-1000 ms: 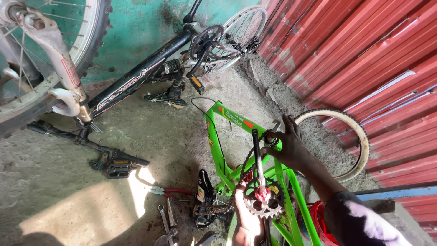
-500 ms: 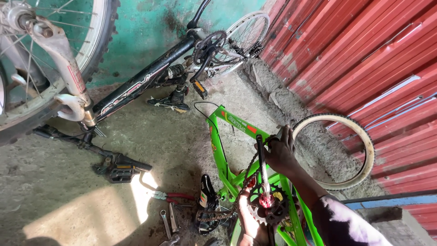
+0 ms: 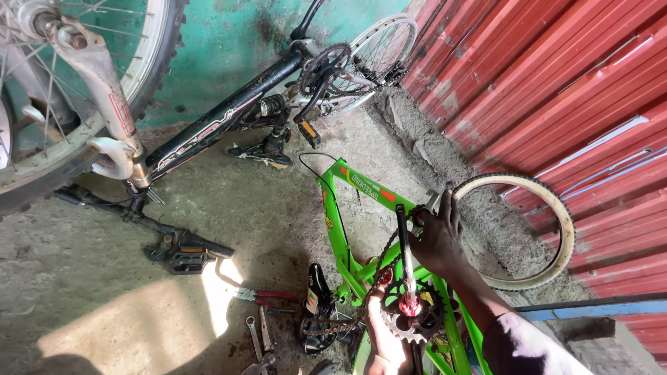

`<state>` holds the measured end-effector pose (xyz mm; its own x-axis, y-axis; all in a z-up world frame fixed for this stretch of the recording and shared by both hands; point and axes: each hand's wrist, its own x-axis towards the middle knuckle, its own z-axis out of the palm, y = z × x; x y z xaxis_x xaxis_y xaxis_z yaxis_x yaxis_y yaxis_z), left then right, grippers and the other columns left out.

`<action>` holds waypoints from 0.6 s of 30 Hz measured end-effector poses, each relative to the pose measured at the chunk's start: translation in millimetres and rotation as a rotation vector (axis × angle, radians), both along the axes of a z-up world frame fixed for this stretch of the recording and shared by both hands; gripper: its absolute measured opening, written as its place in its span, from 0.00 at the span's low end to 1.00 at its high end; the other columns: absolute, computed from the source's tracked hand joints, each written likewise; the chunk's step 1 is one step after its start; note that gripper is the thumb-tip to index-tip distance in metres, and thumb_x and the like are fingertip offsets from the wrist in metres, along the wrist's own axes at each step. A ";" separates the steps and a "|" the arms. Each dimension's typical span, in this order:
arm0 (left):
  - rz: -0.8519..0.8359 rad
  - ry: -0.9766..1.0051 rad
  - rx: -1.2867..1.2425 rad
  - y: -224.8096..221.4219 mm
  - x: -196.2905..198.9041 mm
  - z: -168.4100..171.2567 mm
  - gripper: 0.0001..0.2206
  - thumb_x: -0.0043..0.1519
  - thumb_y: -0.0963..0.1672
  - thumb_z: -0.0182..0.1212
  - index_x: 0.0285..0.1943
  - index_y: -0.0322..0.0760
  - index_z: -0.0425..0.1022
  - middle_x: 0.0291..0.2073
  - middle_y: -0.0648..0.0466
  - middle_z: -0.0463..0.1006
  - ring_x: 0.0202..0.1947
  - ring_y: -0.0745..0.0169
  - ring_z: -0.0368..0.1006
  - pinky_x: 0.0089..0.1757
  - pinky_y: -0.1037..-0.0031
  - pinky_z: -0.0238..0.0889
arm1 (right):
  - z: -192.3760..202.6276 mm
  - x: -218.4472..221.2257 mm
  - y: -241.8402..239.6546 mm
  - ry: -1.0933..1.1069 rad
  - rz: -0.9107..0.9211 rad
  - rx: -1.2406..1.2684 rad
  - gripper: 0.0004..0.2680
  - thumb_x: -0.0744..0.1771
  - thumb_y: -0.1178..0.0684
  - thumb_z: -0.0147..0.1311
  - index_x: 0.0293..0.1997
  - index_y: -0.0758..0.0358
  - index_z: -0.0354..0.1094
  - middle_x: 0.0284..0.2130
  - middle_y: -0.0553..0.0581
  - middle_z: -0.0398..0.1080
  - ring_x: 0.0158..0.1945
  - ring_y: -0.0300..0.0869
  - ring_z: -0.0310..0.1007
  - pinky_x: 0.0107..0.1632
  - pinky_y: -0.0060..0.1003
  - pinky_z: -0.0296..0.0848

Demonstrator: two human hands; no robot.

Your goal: Applying grease to bicycle crankset bearings and installing the crankset into the frame

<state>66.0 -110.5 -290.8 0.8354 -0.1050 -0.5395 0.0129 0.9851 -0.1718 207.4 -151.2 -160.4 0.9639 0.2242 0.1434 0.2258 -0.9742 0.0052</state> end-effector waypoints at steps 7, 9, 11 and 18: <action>0.007 -0.126 0.071 2.9 -5.7 5.2 0.19 0.64 0.49 0.48 0.53 0.30 0.74 0.37 0.42 0.79 0.32 0.51 0.74 0.36 0.64 0.68 | -56.9 35.0 -40.7 -0.039 0.103 0.182 0.22 0.63 0.33 0.61 0.50 0.62 0.74 0.67 0.84 0.46 0.73 0.84 0.34 0.68 0.71 0.49; -0.041 -0.091 -0.001 4.5 -4.4 8.4 0.18 0.63 0.50 0.51 0.50 0.33 0.76 0.34 0.46 0.79 0.30 0.55 0.71 0.33 0.67 0.63 | -48.0 32.8 -31.2 0.041 0.025 0.202 0.22 0.63 0.32 0.60 0.51 0.61 0.75 0.71 0.88 0.33 0.73 0.83 0.31 0.68 0.69 0.49; 0.030 -0.059 0.024 -3.4 -0.1 -3.3 0.20 0.64 0.48 0.50 0.58 0.29 0.75 0.42 0.39 0.81 0.35 0.48 0.77 0.37 0.63 0.70 | -37.6 26.7 -20.5 0.164 -0.077 0.192 0.24 0.63 0.29 0.56 0.56 0.55 0.73 0.74 0.80 0.31 0.77 0.78 0.23 0.67 0.74 0.49; -0.124 -0.023 -0.134 10.2 -6.4 20.0 0.20 0.62 0.51 0.50 0.58 0.40 0.74 0.36 0.43 0.76 0.30 0.50 0.71 0.32 0.61 0.65 | -18.0 22.4 -10.7 0.275 -0.149 0.040 0.30 0.63 0.24 0.50 0.67 0.52 0.64 0.75 0.77 0.14 0.78 0.71 0.09 0.67 0.76 0.45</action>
